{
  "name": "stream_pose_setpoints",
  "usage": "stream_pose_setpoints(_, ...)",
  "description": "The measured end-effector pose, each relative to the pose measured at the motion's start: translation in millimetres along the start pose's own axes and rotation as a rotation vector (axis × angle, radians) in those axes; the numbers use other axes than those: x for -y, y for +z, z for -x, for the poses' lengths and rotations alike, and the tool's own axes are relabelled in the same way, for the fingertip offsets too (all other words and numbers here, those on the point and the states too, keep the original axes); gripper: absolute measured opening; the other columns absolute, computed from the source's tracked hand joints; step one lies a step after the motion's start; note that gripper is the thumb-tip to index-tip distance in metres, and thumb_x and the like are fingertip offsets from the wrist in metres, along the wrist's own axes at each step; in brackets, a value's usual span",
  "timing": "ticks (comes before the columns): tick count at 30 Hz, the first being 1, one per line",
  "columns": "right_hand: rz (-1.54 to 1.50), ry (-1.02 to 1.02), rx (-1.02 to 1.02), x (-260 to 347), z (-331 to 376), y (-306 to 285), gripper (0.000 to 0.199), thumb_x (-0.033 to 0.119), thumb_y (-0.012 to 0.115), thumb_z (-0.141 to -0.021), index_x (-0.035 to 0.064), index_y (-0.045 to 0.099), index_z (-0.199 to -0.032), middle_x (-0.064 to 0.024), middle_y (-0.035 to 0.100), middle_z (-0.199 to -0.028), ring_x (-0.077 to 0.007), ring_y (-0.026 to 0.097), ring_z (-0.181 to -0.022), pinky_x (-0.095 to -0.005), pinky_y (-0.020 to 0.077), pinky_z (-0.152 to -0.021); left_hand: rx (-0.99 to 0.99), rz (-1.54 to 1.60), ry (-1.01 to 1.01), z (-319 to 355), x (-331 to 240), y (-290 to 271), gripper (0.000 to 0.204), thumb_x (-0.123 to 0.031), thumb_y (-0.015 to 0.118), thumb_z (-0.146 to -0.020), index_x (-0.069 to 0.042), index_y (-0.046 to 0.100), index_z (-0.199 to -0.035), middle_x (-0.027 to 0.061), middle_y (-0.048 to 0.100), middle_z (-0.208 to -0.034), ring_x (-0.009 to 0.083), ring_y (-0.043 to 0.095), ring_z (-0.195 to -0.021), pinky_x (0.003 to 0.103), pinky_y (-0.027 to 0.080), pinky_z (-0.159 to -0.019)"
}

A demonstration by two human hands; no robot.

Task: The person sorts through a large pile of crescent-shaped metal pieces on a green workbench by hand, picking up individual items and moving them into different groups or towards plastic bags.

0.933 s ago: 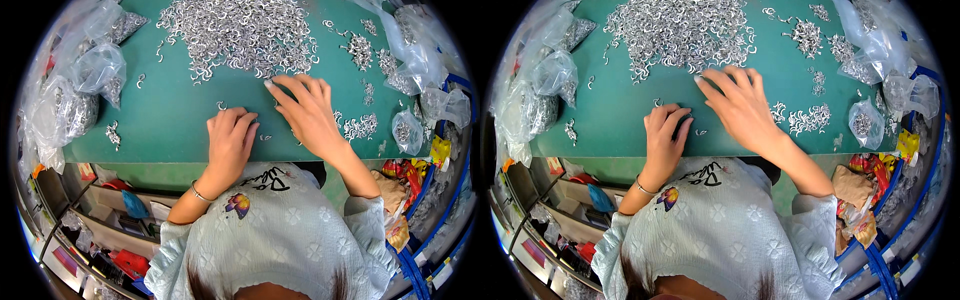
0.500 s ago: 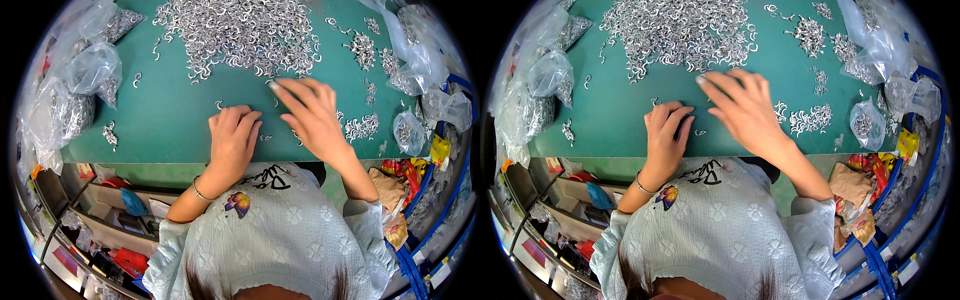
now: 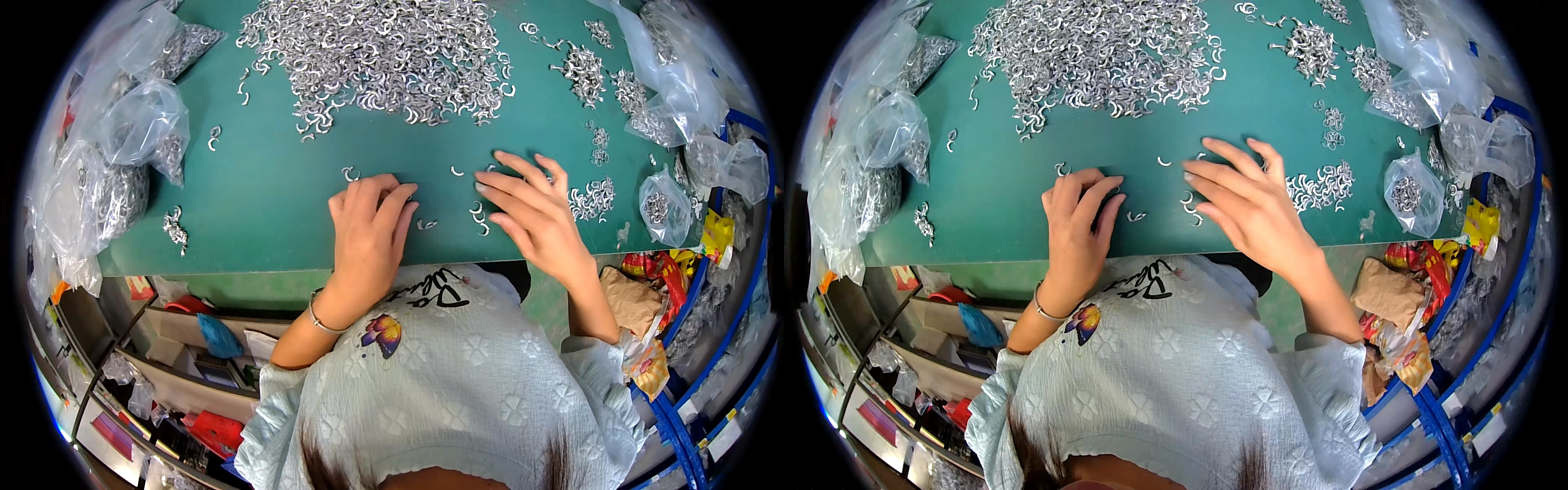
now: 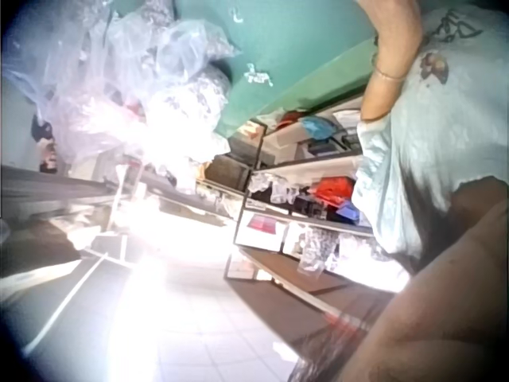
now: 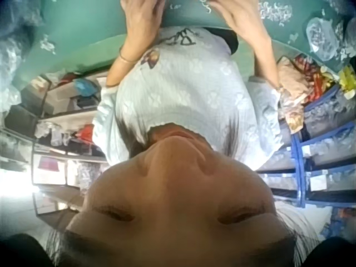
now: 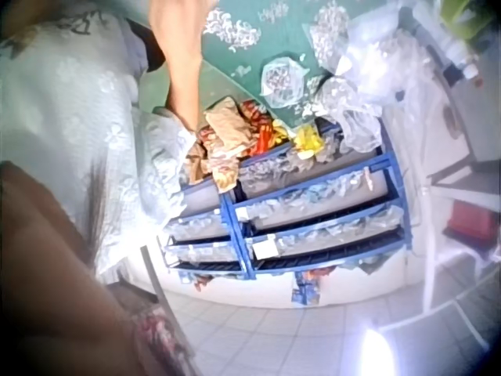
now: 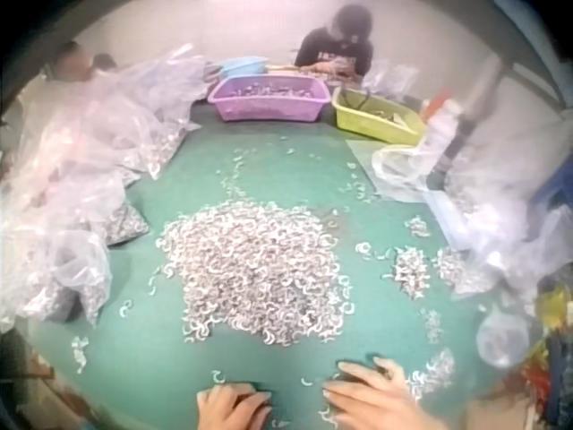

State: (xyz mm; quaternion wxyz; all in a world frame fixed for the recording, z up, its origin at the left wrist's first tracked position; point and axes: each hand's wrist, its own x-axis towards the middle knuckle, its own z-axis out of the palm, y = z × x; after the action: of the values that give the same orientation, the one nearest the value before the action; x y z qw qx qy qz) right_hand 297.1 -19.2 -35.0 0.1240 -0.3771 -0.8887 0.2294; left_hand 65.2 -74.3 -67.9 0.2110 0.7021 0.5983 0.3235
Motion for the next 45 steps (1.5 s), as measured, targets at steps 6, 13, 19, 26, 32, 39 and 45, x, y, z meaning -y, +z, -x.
stream_pose_setpoints(6,-0.064,0.141,-0.228,-1,3,3,0.026,0.008,0.068,-0.08,0.0035,0.068,-0.106,-0.0051,0.065,-0.114,-0.0264,0.057,-0.112,-0.0456,0.0334,-0.099,-0.007,0.0,0.035,0,6,5,0.026,0.002,0.071,-0.076,-0.005,0.065,-0.101,0.0056,0.057,-0.096,0.0221,0.054,-0.085,0.034,0.036,-0.077)
stream_pose_setpoints(13,0.018,0.122,-0.138,-9,24,1,0.038,0.015,0.069,-0.081,0.005,0.064,-0.117,-0.0075,0.062,-0.124,-0.0282,0.053,-0.121,-0.0459,0.0326,-0.102,-0.046,0.038,0.026,1,-4,4,0.029,0.003,0.071,-0.077,-0.006,0.066,-0.104,0.0061,0.06,-0.1,0.0214,0.056,-0.087,0.033,0.037,-0.077)
stream_pose_setpoints(19,0.043,0.013,0.121,7,-7,11,0.055,0.022,0.071,-0.078,0.0079,0.057,-0.129,0.0003,0.049,-0.142,-0.0244,0.032,-0.14,-0.0563,0.0223,-0.112,0.021,0.004,0.053,-1,-9,5,0.03,0.002,0.071,-0.076,-0.006,0.067,-0.105,0.0061,0.061,-0.101,0.0221,0.057,-0.089,0.033,0.038,-0.079)
stream_pose_setpoints(26,0.184,0.156,0.096,-9,44,-11,0.057,0.032,0.065,-0.08,0.0076,0.055,-0.131,-0.0024,0.048,-0.143,-0.0258,0.034,-0.14,-0.0587,0.0167,-0.112,-0.024,0.001,0.033,15,-1,2,0.031,0.0,0.071,-0.077,-0.006,0.065,-0.106,0.0052,0.059,-0.101,0.0212,0.056,-0.09,0.036,0.035,-0.077)
stream_pose_setpoints(32,0.067,0.092,0.179,23,44,13,0.06,0.029,0.071,-0.077,0.0082,0.054,-0.131,-0.0033,0.042,-0.147,-0.0259,0.031,-0.141,-0.062,0.0205,-0.11,0.028,0.001,0.044,23,-10,-2,0.041,-0.009,0.081,-0.068,-0.005,0.066,-0.106,0.0079,0.06,-0.099,0.0247,0.056,-0.091,0.034,0.039,-0.08)
stream_pose_setpoints(39,0.037,0.059,0.036,28,33,36,0.051,0.014,0.069,-0.079,0.0061,0.056,-0.127,-0.0067,0.049,-0.141,-0.0266,0.04,-0.136,-0.0558,0.0283,-0.109,0.047,0.004,0.033,23,-12,7,0.031,-0.006,0.077,-0.072,-0.006,0.066,-0.101,0.0057,0.057,-0.092,0.0235,0.054,-0.084,0.035,0.035,-0.078)
stream_pose_setpoints(45,-0.217,-0.073,-0.232,18,24,54,0.034,-0.001,0.064,-0.068,-0.0031,0.067,-0.102,-0.0133,0.063,-0.112,-0.0294,0.059,-0.097,-0.039,0.0504,-0.078,0.011,0.026,0.053,31,-3,5,0.024,0.0,0.074,-0.074,-0.006,0.066,-0.096,0.0052,0.057,-0.091,0.0222,0.054,-0.084,0.034,0.035,-0.075)
